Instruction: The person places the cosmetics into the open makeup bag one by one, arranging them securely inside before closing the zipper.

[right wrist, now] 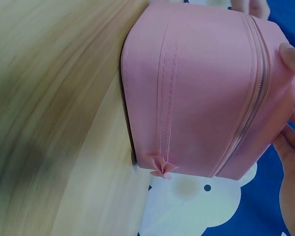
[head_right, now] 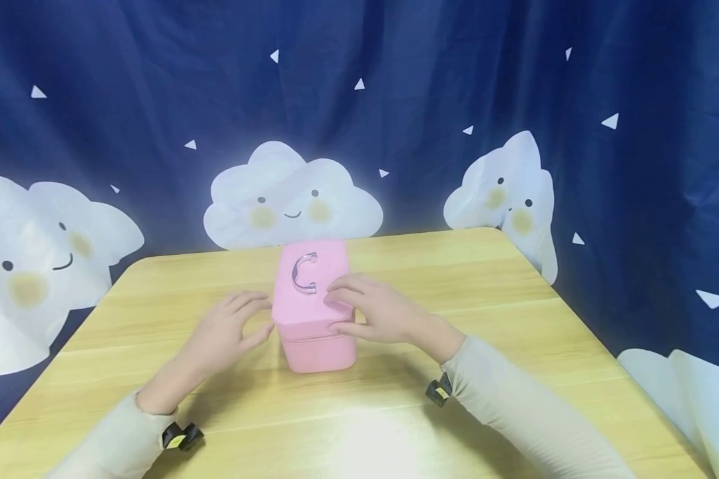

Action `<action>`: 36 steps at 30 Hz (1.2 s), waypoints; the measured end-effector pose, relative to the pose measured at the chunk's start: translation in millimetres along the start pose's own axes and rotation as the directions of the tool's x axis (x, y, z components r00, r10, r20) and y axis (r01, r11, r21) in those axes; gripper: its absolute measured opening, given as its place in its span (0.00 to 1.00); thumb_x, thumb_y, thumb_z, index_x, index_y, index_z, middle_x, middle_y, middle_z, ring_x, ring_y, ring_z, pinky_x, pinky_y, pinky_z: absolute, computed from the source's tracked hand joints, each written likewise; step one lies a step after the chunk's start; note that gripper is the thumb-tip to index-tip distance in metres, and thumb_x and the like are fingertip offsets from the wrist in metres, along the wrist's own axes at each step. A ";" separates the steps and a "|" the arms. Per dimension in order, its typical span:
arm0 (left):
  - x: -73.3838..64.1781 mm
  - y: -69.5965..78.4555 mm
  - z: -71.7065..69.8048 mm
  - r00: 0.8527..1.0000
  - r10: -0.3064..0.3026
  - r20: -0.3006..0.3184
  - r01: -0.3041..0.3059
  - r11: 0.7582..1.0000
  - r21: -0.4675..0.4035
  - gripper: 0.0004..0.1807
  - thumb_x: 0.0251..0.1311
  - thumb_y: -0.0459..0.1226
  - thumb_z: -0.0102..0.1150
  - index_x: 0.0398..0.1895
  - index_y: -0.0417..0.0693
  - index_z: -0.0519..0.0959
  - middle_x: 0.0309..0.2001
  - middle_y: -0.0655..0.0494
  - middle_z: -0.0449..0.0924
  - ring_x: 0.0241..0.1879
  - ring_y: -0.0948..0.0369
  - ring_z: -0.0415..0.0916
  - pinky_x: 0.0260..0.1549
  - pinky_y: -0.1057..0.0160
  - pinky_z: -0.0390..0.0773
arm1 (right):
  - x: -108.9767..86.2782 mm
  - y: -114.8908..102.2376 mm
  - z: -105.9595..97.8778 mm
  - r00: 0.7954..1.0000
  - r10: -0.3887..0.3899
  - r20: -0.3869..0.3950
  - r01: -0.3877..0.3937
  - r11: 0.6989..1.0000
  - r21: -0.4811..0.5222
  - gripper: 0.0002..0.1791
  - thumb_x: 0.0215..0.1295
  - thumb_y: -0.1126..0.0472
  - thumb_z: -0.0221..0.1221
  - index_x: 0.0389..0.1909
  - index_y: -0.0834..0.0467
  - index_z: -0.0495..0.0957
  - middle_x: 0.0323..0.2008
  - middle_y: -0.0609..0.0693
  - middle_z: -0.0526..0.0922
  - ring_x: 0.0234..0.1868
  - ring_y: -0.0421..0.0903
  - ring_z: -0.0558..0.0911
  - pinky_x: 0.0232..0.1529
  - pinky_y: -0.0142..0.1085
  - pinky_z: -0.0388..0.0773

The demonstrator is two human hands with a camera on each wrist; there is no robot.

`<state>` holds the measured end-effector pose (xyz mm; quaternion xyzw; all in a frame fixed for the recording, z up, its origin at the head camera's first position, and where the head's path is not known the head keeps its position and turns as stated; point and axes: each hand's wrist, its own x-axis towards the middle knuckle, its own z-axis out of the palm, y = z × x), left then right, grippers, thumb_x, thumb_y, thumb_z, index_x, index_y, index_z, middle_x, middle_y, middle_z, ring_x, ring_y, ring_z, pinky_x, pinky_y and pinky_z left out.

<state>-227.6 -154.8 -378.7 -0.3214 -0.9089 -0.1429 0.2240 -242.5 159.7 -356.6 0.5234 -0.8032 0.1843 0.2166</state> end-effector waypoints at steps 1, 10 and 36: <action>0.4 0.4 2.1 1.000 -0.011 0.024 0.011 1.000 0.003 0.20 0.61 0.46 0.60 0.50 0.43 0.81 0.55 0.48 0.78 0.58 0.48 0.71 0.57 0.44 0.70 | 0.0 0.2 0.2 1.000 0.001 0.000 -0.001 1.000 -0.001 0.24 0.67 0.43 0.59 0.53 0.56 0.77 0.57 0.50 0.75 0.60 0.46 0.73 0.65 0.38 0.65; 2.3 1.4 18.8 0.999 -0.039 0.017 0.039 0.999 -0.003 0.13 0.60 0.40 0.60 0.43 0.41 0.83 0.49 0.49 0.82 0.53 0.48 0.75 0.55 0.46 0.72 | 2.8 -0.6 2.5 1.000 -0.016 0.010 0.017 1.000 -0.018 0.24 0.66 0.44 0.60 0.54 0.57 0.76 0.56 0.50 0.75 0.60 0.46 0.73 0.65 0.39 0.65; -4.3 -2.8 10.8 0.993 -0.063 0.104 0.080 0.982 -0.172 0.06 0.64 0.41 0.60 0.30 0.59 0.73 0.36 0.63 0.80 0.39 0.59 0.79 0.39 0.55 0.79 | 9.1 5.1 -1.6 0.996 0.004 0.094 0.001 0.999 -0.046 0.30 0.69 0.37 0.51 0.58 0.56 0.75 0.61 0.51 0.73 0.64 0.48 0.71 0.66 0.42 0.64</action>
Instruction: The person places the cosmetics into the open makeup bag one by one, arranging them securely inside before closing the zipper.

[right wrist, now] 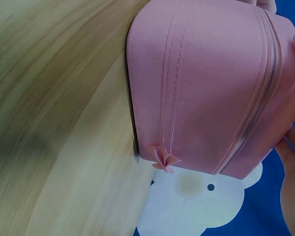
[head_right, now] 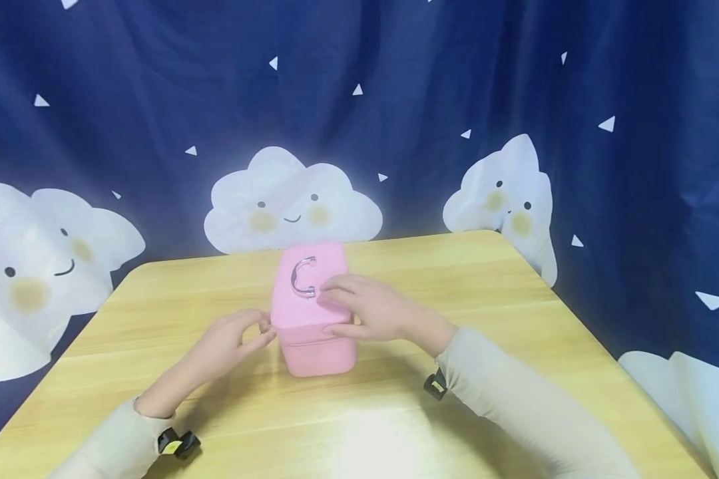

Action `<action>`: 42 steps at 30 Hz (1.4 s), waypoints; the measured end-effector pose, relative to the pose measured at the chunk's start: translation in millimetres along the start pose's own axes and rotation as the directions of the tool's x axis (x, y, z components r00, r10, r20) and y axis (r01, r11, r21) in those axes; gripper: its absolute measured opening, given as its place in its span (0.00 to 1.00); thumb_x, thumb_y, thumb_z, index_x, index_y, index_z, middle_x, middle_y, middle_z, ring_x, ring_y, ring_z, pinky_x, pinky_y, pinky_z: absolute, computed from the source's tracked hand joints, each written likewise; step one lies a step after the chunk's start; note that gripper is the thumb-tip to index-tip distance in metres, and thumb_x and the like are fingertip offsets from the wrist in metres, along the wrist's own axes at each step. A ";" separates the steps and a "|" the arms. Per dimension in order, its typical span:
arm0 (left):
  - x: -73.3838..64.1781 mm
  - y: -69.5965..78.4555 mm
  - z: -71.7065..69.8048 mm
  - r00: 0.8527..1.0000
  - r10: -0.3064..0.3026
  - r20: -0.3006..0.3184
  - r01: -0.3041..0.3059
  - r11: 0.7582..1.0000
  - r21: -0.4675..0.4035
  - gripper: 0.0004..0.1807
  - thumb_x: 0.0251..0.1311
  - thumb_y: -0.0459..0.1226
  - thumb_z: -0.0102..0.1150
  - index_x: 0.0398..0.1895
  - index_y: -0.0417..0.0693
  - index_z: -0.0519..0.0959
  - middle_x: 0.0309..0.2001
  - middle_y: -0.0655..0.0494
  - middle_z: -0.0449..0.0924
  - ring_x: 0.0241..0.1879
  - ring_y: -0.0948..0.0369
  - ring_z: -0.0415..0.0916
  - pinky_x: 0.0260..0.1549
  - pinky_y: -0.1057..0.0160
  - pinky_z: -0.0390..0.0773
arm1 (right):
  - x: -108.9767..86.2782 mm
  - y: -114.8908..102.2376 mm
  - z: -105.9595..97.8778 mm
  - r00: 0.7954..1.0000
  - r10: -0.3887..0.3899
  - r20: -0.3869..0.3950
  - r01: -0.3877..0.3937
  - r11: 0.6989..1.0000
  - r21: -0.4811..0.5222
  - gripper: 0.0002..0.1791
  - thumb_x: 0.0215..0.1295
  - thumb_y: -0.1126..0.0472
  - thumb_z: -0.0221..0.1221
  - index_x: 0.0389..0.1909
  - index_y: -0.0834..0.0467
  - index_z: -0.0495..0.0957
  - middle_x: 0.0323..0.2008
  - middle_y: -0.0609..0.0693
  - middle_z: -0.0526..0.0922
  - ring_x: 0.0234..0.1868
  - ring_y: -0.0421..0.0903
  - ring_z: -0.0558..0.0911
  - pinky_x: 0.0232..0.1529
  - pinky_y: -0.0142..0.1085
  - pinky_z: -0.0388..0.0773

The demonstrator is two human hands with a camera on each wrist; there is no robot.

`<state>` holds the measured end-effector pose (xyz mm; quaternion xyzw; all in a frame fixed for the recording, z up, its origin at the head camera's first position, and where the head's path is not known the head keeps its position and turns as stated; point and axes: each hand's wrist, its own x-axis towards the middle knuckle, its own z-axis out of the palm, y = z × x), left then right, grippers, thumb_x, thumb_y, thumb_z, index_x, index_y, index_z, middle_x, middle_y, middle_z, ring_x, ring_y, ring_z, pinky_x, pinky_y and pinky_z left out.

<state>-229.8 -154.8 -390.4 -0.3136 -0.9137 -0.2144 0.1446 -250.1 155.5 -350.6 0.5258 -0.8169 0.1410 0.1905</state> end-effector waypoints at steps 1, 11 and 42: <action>0.4 0.2 0.1 1.000 0.005 0.010 -0.005 1.000 -0.005 0.07 0.64 0.41 0.60 0.29 0.59 0.72 0.35 0.64 0.79 0.37 0.60 0.78 0.38 0.56 0.78 | -0.3 -0.2 0.2 1.000 0.003 -0.002 -0.003 1.000 -0.001 0.30 0.69 0.37 0.50 0.58 0.56 0.75 0.61 0.51 0.73 0.63 0.48 0.71 0.66 0.42 0.64; 0.6 0.7 3.5 0.994 0.099 0.050 -0.104 0.990 0.098 0.07 0.69 0.40 0.54 0.37 0.50 0.81 0.43 0.54 0.83 0.46 0.52 0.80 0.49 0.49 0.78 | -1.1 -0.1 1.3 1.000 0.004 0.000 -0.004 1.000 -0.002 0.29 0.69 0.38 0.52 0.58 0.56 0.75 0.61 0.50 0.73 0.63 0.47 0.71 0.66 0.42 0.64; -26.0 38.3 -4.5 0.970 0.243 -0.028 -0.234 0.955 0.181 0.09 0.66 0.39 0.53 0.32 0.51 0.82 0.38 0.59 0.77 0.44 0.57 0.73 0.42 0.55 0.72 | 4.1 -6.1 5.5 0.994 0.088 -0.060 -0.087 0.996 0.029 0.28 0.57 0.42 0.64 0.54 0.55 0.77 0.56 0.49 0.76 0.58 0.47 0.73 0.61 0.43 0.68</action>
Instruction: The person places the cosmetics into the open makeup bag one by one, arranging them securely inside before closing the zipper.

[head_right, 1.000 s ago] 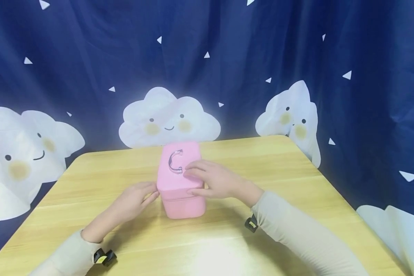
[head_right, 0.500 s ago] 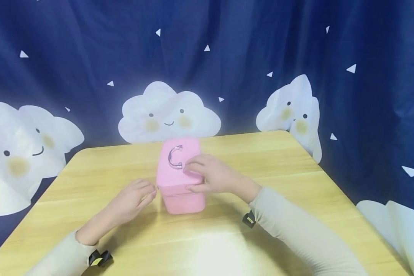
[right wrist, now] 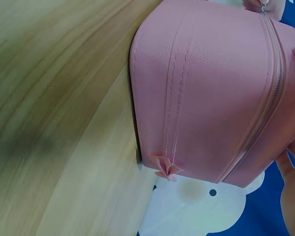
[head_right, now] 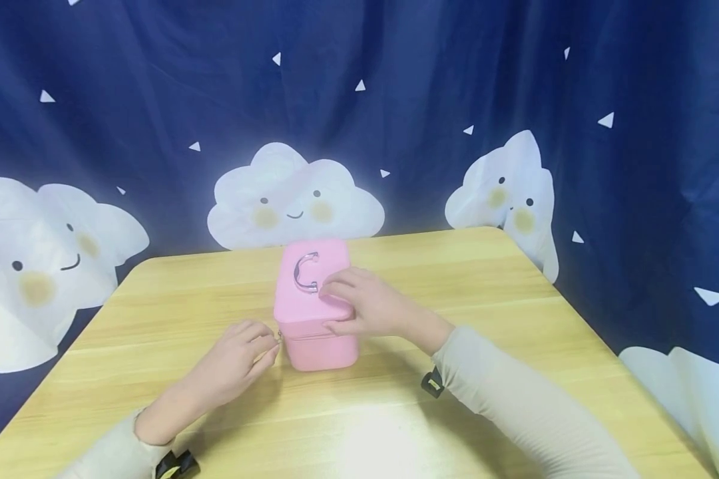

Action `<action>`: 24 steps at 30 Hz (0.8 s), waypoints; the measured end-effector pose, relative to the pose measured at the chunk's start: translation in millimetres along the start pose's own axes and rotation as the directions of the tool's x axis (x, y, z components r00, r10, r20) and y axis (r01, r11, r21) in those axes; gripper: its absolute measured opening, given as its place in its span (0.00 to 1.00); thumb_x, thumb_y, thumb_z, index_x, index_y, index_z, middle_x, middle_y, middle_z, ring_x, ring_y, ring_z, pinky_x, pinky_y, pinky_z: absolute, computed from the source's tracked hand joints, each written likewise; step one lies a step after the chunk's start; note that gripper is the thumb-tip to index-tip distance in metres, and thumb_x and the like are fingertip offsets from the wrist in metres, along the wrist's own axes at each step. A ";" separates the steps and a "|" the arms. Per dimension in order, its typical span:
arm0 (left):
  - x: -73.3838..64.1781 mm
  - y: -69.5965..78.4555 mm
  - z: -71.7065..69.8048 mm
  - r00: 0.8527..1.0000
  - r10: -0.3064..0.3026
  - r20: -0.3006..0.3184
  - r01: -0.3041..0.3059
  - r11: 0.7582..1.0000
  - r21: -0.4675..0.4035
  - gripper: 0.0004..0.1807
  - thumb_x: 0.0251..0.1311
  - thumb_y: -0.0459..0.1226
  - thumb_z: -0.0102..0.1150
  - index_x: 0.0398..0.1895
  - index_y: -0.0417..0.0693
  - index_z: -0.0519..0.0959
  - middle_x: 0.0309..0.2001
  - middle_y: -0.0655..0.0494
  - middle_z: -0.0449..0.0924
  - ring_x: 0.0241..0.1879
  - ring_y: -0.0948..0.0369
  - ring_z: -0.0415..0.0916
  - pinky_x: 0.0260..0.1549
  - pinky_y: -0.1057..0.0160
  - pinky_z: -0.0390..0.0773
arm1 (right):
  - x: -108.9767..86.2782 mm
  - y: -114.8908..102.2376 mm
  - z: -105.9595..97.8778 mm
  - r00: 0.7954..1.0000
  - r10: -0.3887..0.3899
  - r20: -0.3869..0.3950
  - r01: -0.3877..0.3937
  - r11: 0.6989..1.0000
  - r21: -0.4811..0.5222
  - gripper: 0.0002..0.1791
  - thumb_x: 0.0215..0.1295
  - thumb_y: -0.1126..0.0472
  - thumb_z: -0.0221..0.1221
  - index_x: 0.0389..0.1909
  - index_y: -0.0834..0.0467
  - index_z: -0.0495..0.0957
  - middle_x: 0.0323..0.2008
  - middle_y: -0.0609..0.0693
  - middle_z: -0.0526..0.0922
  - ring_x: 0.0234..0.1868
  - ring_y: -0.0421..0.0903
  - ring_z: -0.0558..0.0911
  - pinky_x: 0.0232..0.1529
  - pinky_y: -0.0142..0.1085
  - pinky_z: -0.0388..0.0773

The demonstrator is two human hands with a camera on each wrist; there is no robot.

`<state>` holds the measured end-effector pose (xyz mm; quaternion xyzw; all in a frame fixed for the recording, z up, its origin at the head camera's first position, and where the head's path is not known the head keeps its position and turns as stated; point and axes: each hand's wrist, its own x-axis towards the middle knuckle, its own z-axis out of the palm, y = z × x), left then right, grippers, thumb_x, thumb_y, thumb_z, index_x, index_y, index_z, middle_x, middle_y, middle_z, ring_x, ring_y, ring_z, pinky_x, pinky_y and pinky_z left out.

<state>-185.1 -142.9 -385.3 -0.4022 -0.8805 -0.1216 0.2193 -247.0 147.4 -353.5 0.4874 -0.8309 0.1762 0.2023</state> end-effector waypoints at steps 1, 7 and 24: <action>0.1 1.5 0.3 1.000 0.001 -0.008 -0.001 1.000 0.011 0.09 0.66 0.39 0.52 0.32 0.51 0.81 0.38 0.59 0.77 0.44 0.57 0.72 0.43 0.55 0.72 | 0.0 -0.3 0.5 1.000 0.002 -0.001 -0.002 1.000 0.002 0.28 0.57 0.42 0.64 0.54 0.55 0.77 0.56 0.49 0.76 0.58 0.47 0.73 0.61 0.43 0.68; 1.9 11.0 5.2 0.996 0.029 -0.081 -0.021 0.995 0.097 0.09 0.64 0.40 0.50 0.31 0.49 0.80 0.37 0.56 0.77 0.45 0.53 0.72 0.43 0.51 0.68 | 1.0 -3.0 0.1 1.000 0.005 -0.002 -0.005 1.000 0.008 0.28 0.58 0.43 0.64 0.54 0.56 0.77 0.55 0.50 0.76 0.58 0.47 0.73 0.61 0.43 0.69; 10.1 34.6 17.4 0.962 0.129 -0.241 -0.078 0.975 0.210 0.18 0.68 0.40 0.39 0.28 0.45 0.79 0.33 0.53 0.76 0.40 0.50 0.73 0.39 0.51 0.70 | 0.5 -9.5 9.7 0.998 0.027 -0.058 -0.028 0.999 -0.016 0.26 0.59 0.42 0.65 0.52 0.54 0.77 0.53 0.47 0.75 0.55 0.46 0.72 0.57 0.40 0.69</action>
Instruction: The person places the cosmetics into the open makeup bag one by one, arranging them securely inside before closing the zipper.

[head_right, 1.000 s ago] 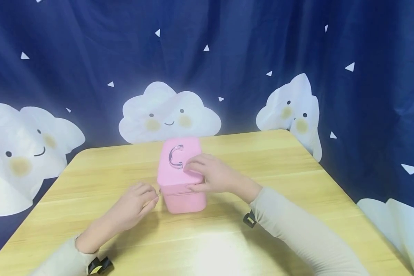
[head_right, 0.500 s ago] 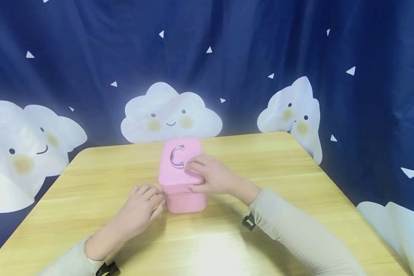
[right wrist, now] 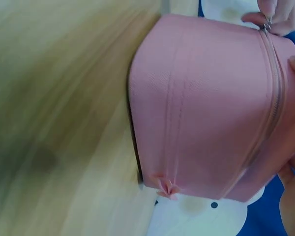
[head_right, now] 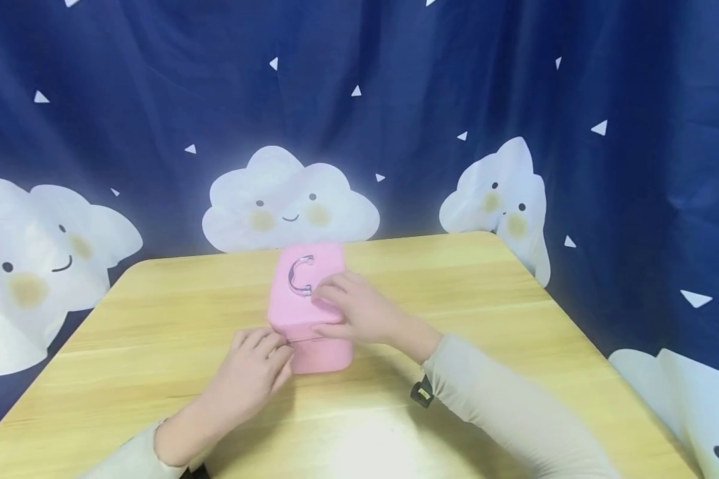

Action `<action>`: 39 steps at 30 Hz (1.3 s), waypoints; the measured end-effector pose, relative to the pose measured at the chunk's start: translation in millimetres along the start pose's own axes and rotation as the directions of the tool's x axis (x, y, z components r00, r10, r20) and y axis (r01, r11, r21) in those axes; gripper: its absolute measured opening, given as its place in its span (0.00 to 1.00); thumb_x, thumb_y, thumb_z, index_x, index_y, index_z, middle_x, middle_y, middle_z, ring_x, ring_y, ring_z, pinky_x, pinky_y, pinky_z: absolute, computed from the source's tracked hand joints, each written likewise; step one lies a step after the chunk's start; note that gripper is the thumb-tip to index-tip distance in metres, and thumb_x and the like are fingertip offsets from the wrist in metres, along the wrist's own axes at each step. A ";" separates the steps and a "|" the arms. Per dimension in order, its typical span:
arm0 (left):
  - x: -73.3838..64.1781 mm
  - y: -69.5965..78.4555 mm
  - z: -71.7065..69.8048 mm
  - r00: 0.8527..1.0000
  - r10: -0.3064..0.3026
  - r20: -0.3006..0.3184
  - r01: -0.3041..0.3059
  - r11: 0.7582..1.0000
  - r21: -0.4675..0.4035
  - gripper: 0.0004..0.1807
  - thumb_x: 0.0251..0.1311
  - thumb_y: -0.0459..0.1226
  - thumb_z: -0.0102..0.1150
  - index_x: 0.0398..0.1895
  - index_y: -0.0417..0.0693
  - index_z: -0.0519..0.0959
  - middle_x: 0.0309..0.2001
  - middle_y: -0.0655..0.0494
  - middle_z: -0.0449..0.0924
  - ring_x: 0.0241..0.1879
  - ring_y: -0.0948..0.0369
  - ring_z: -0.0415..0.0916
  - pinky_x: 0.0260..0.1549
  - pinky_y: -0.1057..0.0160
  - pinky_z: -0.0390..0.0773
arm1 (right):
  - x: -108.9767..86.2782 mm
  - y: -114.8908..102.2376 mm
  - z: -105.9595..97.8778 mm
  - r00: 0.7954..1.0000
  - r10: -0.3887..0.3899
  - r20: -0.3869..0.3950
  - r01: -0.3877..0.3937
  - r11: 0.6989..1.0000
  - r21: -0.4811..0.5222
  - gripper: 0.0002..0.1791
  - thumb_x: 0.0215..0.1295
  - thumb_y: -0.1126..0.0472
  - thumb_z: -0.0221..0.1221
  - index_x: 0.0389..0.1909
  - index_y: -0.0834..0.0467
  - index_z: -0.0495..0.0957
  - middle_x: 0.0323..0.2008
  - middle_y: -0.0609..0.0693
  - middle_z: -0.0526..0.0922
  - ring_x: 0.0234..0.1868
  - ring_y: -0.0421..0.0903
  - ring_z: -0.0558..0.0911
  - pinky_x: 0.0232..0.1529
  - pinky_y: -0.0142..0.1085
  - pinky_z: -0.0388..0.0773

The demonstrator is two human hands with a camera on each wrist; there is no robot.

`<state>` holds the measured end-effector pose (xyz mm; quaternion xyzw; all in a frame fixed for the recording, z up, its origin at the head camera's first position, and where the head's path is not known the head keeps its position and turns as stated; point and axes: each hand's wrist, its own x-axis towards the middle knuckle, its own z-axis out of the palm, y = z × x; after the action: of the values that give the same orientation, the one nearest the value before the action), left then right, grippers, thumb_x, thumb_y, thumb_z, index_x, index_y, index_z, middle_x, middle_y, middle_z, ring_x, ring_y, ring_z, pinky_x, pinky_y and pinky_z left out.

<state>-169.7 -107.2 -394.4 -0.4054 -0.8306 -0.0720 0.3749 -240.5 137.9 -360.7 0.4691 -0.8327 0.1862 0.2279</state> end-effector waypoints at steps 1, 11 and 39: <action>-0.3 -0.7 -0.2 1.000 -0.001 -0.005 0.001 1.000 0.013 0.18 0.68 0.40 0.39 0.28 0.45 0.79 0.33 0.53 0.76 0.40 0.50 0.74 0.39 0.51 0.70 | 0.5 -0.7 0.4 1.000 0.004 -0.001 -0.004 1.000 0.000 0.26 0.60 0.42 0.65 0.52 0.54 0.77 0.53 0.48 0.75 0.55 0.46 0.72 0.58 0.40 0.69; -3.8 -8.9 -1.0 1.000 0.011 -0.007 -0.011 1.000 -0.008 0.14 0.64 0.41 0.45 0.32 0.47 0.80 0.34 0.54 0.77 0.39 0.51 0.74 0.37 0.53 0.69 | -0.3 13.6 -17.0 0.993 -0.069 0.091 0.061 0.994 0.091 0.36 0.58 0.36 0.63 0.59 0.56 0.74 0.61 0.54 0.71 0.64 0.50 0.68 0.67 0.43 0.63; -15.2 -42.6 -11.6 0.988 -0.067 0.137 0.070 0.997 -0.021 0.09 0.62 0.41 0.53 0.35 0.48 0.83 0.34 0.56 0.81 0.38 0.53 0.76 0.38 0.53 0.70 | -7.6 15.4 -17.0 0.983 -0.120 0.137 0.117 0.993 0.027 0.36 0.57 0.43 0.67 0.64 0.53 0.72 0.64 0.54 0.71 0.66 0.51 0.68 0.66 0.47 0.64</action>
<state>-188.2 -149.7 -388.6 -0.3853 -0.8668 -0.0678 0.3093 -246.8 159.6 -352.4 0.5317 -0.8153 0.1473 0.1757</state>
